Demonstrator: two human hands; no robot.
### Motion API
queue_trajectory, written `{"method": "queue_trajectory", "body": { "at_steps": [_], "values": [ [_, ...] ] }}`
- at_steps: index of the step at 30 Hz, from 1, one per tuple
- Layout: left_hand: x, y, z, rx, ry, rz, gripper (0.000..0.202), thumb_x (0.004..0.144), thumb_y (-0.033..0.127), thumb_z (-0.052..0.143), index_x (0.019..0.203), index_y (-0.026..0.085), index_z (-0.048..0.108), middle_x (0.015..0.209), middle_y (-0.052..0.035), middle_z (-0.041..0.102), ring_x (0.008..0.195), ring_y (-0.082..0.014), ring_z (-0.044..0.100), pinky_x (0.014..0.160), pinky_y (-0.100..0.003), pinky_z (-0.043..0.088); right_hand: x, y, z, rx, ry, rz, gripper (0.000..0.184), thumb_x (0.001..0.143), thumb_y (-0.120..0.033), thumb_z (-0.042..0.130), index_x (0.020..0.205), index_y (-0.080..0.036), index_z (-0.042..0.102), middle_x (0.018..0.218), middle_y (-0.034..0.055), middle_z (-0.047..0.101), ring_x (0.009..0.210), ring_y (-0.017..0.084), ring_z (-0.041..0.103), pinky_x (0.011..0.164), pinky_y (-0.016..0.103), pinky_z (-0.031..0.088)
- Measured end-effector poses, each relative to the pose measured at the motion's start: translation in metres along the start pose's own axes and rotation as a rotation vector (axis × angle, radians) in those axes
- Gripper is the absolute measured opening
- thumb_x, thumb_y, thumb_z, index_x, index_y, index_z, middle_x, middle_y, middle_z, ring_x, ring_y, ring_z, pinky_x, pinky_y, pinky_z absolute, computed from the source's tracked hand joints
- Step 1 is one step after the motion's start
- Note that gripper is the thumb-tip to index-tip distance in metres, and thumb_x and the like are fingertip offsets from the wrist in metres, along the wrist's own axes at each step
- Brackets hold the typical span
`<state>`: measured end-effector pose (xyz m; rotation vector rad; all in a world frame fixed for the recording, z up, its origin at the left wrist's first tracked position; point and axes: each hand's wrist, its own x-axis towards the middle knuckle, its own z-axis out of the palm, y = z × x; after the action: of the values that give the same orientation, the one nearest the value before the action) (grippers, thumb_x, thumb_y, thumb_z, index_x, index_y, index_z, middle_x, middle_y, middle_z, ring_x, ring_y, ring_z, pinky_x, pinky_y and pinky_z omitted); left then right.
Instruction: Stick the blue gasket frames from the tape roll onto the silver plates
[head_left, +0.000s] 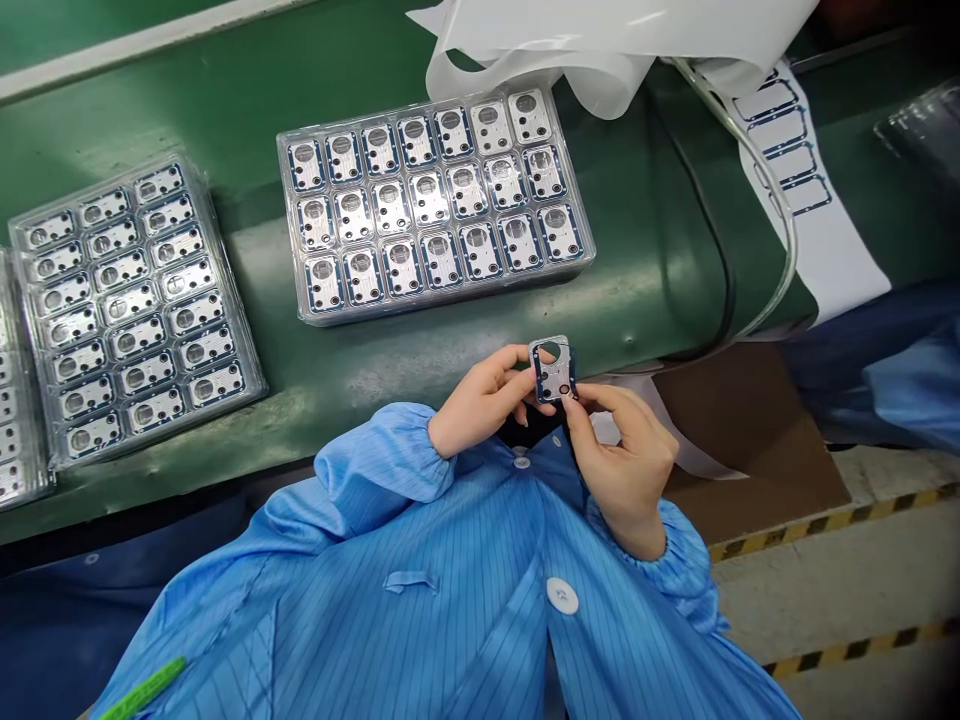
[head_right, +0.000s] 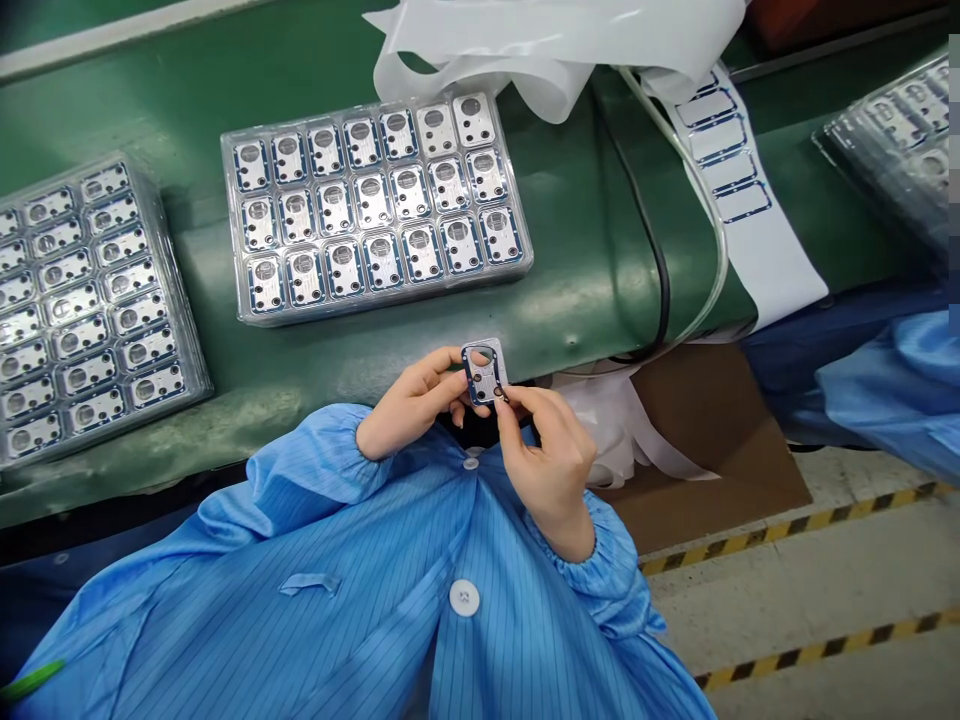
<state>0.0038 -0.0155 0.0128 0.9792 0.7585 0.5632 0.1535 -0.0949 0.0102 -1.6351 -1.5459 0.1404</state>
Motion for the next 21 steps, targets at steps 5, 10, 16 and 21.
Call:
{"method": "queue_trajectory", "body": {
  "at_steps": [5,10,16,21],
  "values": [
    [-0.0002,-0.0013,0.0,0.006,-0.003,0.01,0.038,0.093,0.041,0.059,0.121,0.015,0.055,0.092,-0.0068,0.07,0.077,-0.0145,0.072,0.056,-0.018,0.051,0.0007,0.0006,0.0015,0.004,0.032,-0.062,0.01,0.088,-0.014,0.066,0.095,-0.02,0.068,0.084,0.0023,0.074,0.075,0.016,0.07,0.07,0.029,0.057],
    [0.0,-0.0011,0.0006,0.004,0.0,0.015,0.038,0.093,0.042,0.059,0.118,0.014,0.054,0.088,-0.0055,0.069,0.075,-0.0139,0.072,0.055,-0.018,0.051,0.0015,0.0017,0.0022,-0.012,0.034,-0.096,0.013,0.087,-0.011,0.067,0.096,-0.02,0.068,0.084,0.003,0.074,0.076,0.017,0.07,0.07,0.029,0.058],
    [0.0001,-0.0018,0.0004,-0.003,0.003,0.019,0.039,0.092,0.044,0.06,0.116,0.014,0.055,0.088,-0.0054,0.068,0.073,-0.0136,0.071,0.055,-0.018,0.05,-0.0017,0.0043,0.0044,-0.057,0.052,-0.157,0.018,0.085,-0.008,0.068,0.1,-0.018,0.066,0.086,0.0049,0.074,0.078,0.017,0.071,0.073,0.029,0.058],
    [0.0008,-0.0024,-0.0004,-0.02,0.018,0.032,0.04,0.09,0.046,0.062,0.115,0.015,0.056,0.084,-0.0043,0.068,0.07,-0.0121,0.069,0.055,-0.018,0.05,-0.0062,0.0072,0.0077,-0.21,0.085,-0.292,0.026,0.085,-0.008,0.069,0.108,-0.018,0.064,0.089,0.0069,0.074,0.079,0.019,0.072,0.075,0.031,0.058]
  ]
}}
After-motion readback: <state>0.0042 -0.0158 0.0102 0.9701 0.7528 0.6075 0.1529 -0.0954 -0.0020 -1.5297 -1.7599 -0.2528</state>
